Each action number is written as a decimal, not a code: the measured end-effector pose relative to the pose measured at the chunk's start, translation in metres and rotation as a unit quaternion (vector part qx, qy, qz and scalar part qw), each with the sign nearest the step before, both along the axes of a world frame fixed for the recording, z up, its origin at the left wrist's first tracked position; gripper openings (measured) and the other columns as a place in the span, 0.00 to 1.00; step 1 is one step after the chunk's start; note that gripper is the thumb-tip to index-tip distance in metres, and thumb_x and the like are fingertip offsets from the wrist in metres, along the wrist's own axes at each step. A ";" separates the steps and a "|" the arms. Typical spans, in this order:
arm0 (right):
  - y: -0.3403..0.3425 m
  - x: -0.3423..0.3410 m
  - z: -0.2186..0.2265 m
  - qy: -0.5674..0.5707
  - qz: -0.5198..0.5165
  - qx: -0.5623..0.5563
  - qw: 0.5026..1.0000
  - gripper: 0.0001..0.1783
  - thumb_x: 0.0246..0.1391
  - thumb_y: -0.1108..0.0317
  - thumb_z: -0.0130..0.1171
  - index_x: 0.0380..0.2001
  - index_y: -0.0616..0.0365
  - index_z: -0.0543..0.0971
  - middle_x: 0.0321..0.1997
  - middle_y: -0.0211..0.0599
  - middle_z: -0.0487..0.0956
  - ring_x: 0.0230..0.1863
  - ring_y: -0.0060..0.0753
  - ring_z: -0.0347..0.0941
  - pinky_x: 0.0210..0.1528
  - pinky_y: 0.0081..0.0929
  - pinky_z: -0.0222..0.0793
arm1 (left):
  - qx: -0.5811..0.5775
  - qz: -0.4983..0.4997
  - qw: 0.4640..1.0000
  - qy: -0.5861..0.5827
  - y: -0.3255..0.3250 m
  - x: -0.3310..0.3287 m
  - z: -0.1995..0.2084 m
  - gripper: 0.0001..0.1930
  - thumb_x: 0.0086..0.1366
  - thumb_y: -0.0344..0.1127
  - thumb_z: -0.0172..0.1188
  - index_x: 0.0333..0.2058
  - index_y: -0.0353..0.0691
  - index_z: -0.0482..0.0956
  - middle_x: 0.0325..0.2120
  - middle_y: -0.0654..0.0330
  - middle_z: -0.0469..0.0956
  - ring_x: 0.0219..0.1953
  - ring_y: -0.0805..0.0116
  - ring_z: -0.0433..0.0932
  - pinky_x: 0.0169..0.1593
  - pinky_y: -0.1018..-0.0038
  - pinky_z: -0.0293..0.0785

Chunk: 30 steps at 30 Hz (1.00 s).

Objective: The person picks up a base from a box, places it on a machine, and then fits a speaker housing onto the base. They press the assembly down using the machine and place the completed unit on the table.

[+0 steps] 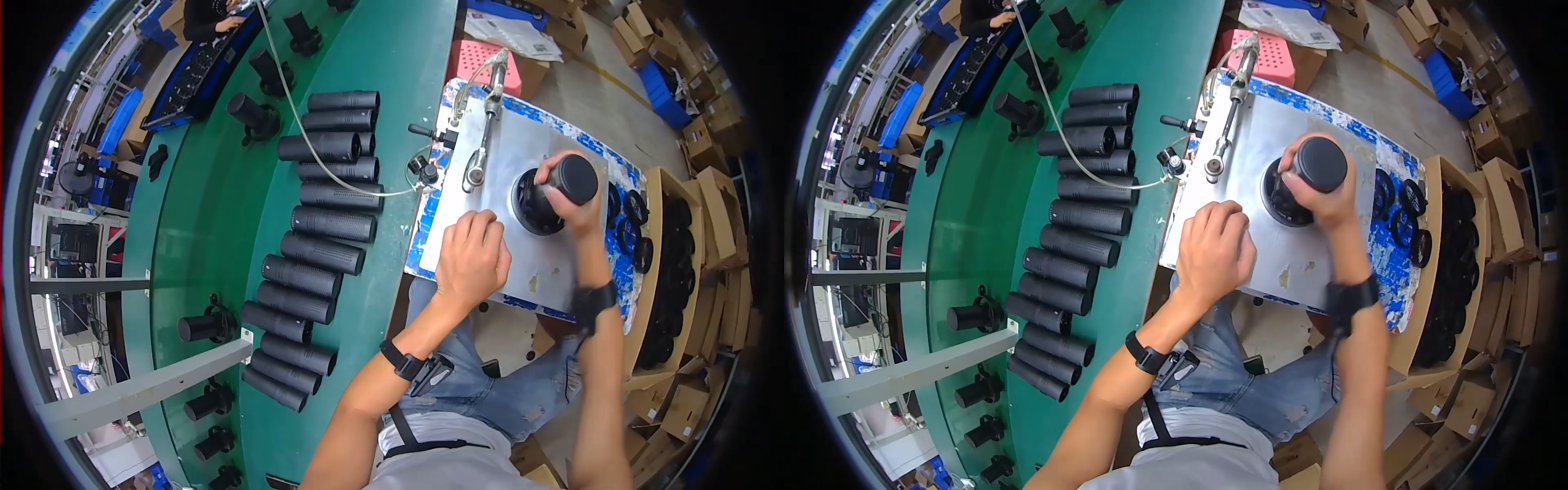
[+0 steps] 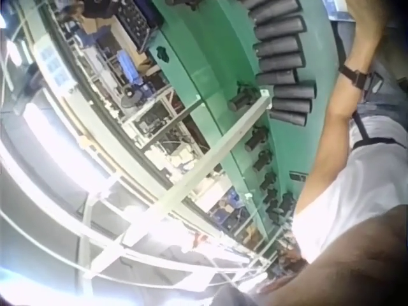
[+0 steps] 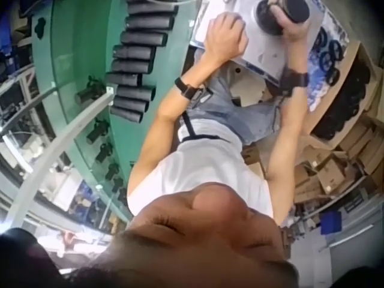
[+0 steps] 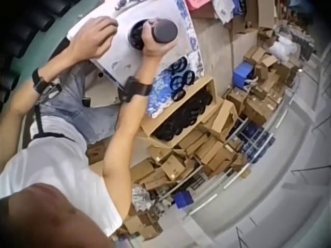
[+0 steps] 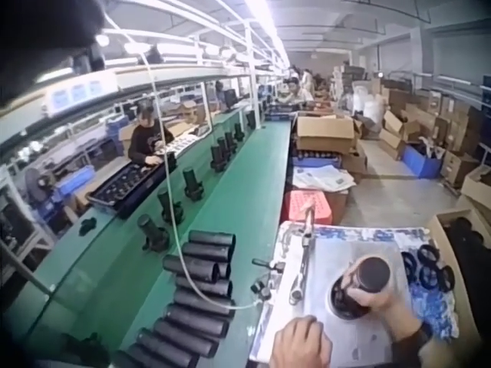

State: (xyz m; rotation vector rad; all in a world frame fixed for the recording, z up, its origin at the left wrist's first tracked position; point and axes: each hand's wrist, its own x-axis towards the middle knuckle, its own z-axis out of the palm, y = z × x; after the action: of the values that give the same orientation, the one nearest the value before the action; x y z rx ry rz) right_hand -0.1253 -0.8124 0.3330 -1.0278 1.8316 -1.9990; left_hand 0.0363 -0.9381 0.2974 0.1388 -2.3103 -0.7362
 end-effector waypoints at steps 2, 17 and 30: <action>-0.012 0.023 -0.012 0.056 -0.134 -0.026 0.989 0.22 0.39 0.71 0.66 0.40 0.62 0.71 0.33 0.37 0.76 0.36 0.29 0.73 0.46 0.29 0.70 | -0.001 0.007 1.000 -0.011 0.002 0.000 0.003 0.10 0.47 0.27 0.59 0.32 0.38 0.75 0.36 0.59 0.74 0.41 0.60 0.73 0.42 0.67 0.66; -0.013 0.022 -0.017 0.097 -0.221 0.001 0.970 0.14 0.48 0.79 0.59 0.40 0.62 0.73 0.34 0.36 0.78 0.37 0.26 0.74 0.46 0.27 0.70 | -0.013 0.005 1.000 -0.022 0.002 0.003 0.002 0.10 0.47 0.27 0.60 0.31 0.38 0.75 0.38 0.59 0.74 0.42 0.59 0.73 0.42 0.67 0.66; -0.023 0.038 0.030 0.144 -0.290 0.104 0.940 0.21 0.47 0.76 0.64 0.47 0.63 0.73 0.39 0.36 0.79 0.45 0.27 0.73 0.54 0.25 0.65 | -0.006 0.002 1.000 -0.023 0.000 0.002 -0.003 0.11 0.47 0.29 0.59 0.32 0.37 0.74 0.40 0.57 0.75 0.44 0.58 0.73 0.44 0.66 0.66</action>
State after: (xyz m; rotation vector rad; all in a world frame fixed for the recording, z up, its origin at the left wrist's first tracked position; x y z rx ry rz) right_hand -0.0875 -0.8350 0.3634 -0.8107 2.6944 -1.9448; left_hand 0.0382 -0.9383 0.2948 0.1559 -2.3574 -0.7233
